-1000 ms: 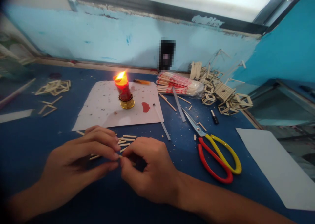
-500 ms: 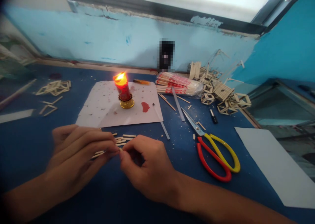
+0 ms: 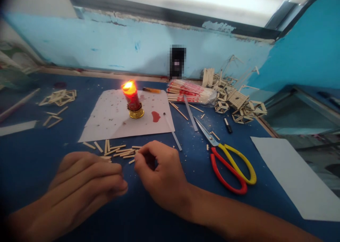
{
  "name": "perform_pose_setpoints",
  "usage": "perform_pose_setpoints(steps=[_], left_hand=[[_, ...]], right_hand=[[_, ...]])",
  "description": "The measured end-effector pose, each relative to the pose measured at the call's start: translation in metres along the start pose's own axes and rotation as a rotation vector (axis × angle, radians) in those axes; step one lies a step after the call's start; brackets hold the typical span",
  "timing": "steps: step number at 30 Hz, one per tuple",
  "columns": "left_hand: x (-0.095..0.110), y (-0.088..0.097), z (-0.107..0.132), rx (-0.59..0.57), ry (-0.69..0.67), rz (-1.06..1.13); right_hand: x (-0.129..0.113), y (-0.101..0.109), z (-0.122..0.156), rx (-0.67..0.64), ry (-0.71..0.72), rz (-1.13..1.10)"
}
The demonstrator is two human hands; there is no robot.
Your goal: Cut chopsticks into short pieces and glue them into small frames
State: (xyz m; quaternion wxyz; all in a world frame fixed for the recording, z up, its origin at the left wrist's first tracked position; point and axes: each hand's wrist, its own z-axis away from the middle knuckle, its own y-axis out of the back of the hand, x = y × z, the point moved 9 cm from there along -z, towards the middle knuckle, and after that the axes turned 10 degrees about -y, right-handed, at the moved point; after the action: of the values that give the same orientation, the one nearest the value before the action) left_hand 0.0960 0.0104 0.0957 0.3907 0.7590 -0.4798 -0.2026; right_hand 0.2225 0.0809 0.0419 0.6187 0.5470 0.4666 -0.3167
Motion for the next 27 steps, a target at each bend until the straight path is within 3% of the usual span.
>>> perform_pose_setpoints(steps=[3, 7, 13, 16, 20, 23, 27], left_hand=[[0.005, 0.001, 0.001, -0.047, -0.039, 0.096], [-0.006, 0.001, -0.001, -0.001, 0.065, 0.192], [-0.046, -0.001, 0.007, 0.149, 0.426, 0.295], [-0.064, -0.005, 0.018, 0.165, 0.6, 0.338], [-0.085, 0.0, 0.023, 0.207, 0.732, 0.406], [-0.113, 0.016, 0.021, 0.307, 0.789, 0.406], [-0.167, 0.041, 0.02, 0.539, 0.824, 0.381]], right_hand=[[0.001, 0.003, -0.002, 0.004, -0.014, -0.033], [-0.001, 0.006, -0.002, 0.012, 0.0, -0.079], [0.004, 0.011, -0.008, 0.037, -0.028, -0.115], [0.006, 0.016, -0.012, 0.046, -0.033, -0.106], [-0.006, 0.028, -0.023, 0.055, 0.015, -0.025], [-0.029, 0.042, -0.045, 0.117, 0.111, 0.134], [-0.058, 0.051, -0.093, 0.211, 0.226, 0.399]])
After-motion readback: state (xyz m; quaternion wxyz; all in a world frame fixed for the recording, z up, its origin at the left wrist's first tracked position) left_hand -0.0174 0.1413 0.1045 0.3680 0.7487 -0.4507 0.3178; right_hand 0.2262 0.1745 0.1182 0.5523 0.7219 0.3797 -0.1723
